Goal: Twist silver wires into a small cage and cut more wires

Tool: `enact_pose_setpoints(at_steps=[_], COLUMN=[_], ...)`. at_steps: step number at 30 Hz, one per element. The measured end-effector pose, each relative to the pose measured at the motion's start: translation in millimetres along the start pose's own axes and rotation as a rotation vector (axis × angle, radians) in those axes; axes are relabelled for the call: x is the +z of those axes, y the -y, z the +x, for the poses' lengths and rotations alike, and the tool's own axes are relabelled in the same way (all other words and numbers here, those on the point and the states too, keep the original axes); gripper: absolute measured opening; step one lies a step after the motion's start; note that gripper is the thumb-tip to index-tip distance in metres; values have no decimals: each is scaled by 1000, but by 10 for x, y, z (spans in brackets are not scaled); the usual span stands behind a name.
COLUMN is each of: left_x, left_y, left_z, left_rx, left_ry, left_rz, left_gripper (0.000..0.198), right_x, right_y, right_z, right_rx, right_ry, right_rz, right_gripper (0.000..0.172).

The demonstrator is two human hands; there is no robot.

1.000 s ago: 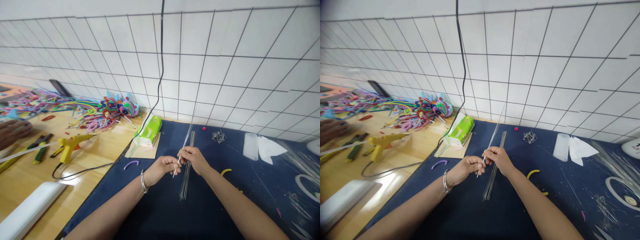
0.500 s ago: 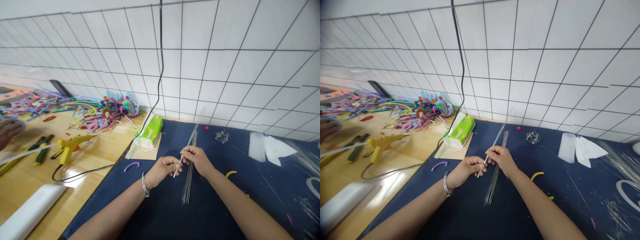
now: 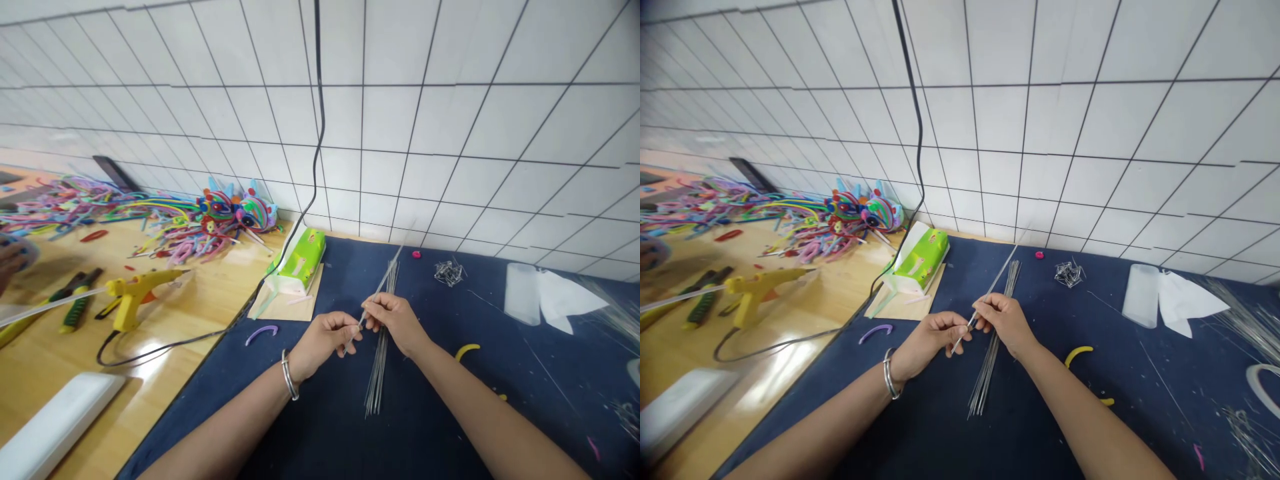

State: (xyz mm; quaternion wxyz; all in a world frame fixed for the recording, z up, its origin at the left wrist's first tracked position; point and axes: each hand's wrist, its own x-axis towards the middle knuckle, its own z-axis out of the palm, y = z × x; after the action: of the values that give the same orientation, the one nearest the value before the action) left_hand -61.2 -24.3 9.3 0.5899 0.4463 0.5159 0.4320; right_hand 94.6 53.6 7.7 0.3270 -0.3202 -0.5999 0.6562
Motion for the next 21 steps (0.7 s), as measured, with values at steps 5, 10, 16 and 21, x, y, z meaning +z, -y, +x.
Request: enact_pose_setpoints(at_steps=[5, 10, 16, 21], left_x=[-8, 0, -1, -26], left_y=[2, -23, -30, -25], left_z=[-1, -14, -3, 10], left_rx=[-3, 1, 14, 38], left_ry=[25, 15, -23, -29], left_rz=[-27, -54, -54, -67], left_gripper=[29, 29, 31, 28], right_x=[1, 2, 1, -10], right_y=[46, 92, 75, 56], right_z=[-8, -20, -26, -19], right_rx=[-12, -21, -31, -39], right_ry=[3, 12, -30, -57], right_rz=[-13, -7, -22, -41], right_gripper=[24, 22, 24, 23])
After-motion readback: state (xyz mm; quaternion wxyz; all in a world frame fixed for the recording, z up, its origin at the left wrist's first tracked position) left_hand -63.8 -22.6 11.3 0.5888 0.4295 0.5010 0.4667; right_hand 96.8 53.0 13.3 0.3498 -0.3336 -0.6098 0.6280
